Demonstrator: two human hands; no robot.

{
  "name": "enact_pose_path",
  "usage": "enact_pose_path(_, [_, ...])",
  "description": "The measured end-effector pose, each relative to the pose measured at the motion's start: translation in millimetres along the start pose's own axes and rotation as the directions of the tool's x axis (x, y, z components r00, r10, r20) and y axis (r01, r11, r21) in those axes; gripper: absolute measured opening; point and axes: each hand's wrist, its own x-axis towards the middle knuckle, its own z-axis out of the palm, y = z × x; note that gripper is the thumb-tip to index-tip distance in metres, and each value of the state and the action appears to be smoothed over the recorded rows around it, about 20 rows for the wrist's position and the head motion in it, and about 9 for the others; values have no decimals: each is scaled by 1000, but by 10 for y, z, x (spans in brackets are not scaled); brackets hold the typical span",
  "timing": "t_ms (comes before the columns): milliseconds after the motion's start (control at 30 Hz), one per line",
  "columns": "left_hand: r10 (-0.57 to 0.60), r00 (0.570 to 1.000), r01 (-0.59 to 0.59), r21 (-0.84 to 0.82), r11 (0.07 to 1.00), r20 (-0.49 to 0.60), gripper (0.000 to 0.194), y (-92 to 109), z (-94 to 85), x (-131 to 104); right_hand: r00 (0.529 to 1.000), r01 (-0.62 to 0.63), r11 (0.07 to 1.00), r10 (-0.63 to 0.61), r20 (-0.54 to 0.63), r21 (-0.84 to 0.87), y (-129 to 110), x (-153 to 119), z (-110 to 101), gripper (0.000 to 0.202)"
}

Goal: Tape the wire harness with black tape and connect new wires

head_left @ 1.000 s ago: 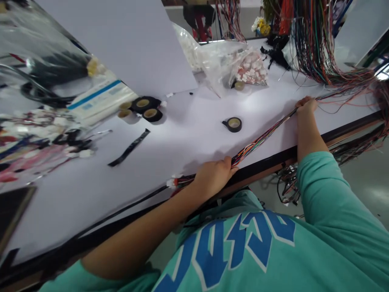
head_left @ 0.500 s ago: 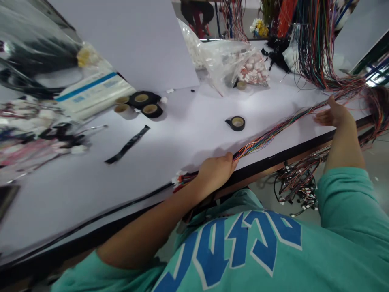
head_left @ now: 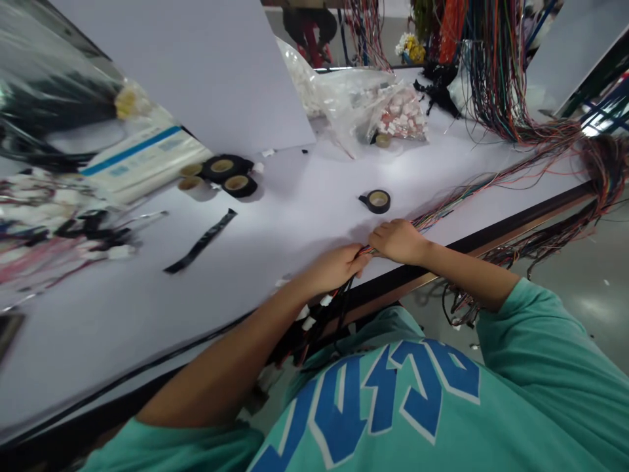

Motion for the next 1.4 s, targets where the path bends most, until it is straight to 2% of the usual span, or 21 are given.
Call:
enact_pose_path(167, [36, 999, -31, -158, 987, 29, 29, -34, -41, 37, 1000, -24, 998, 24, -3, -61, 172, -25, 66, 43])
enact_pose_path(367, [-30, 994, 63, -343, 937, 101, 28, -70, -75, 70, 982, -183, 983, 181, -61, -32, 373, -51, 167, 29])
enact_pose_path(533, [-15, 993, 64, -431, 900, 116, 34, -102, -87, 58, 977, -209, 977, 206, -60, -48, 472, -66, 166, 30])
enact_pose_path(733, [-17, 992, 58, -334, 941, 124, 26, -64, -77, 52, 970, -240, 969, 237, -61, -59, 562, -63, 130, 30])
enact_pose_path(833, [-24, 998, 33, -143, 989, 63, 23, 1, -37, 46, 955, -283, 959, 282, -89, 3, 632, -74, 157, 28])
enact_pose_path(933, [-59, 998, 61, 77, 995, -27, 22, 53, 4, 30, 939, -317, 948, 318, -133, 26, 684, -91, 182, 26])
enact_pose_path(1000, [-70, 997, 74, 108, 991, -37, 22, 56, 10, 24, 929, -335, 942, 333, -161, 13, 715, -103, 188, 26])
enact_pose_path(1067, [-63, 998, 63, 24, 998, 3, 21, 29, -8, 28, 925, -344, 939, 340, -169, 5, 761, -120, 188, 26])
enact_pose_path(1167, [-45, 994, 67, -226, 972, 102, 21, -32, -71, 51, 931, -341, 940, 342, -127, 28, 894, -177, 194, 25])
enact_pose_path(1267, [-106, 978, 176, -446, 877, 178, 20, -73, -143, 89, 922, -373, 925, 379, -84, 72, 1085, -295, 219, 25])
enact_pose_path(1333, [-142, 965, 240, -530, 813, 220, 20, -92, -182, 121, 905, -410, 907, 417, -78, 96, 1197, -382, 246, 25])
enact_pose_path(1400, [-131, 956, 264, -576, 773, 263, 22, -114, -210, 153, 889, -441, 890, 451, -76, 116, 1263, -440, 275, 26])
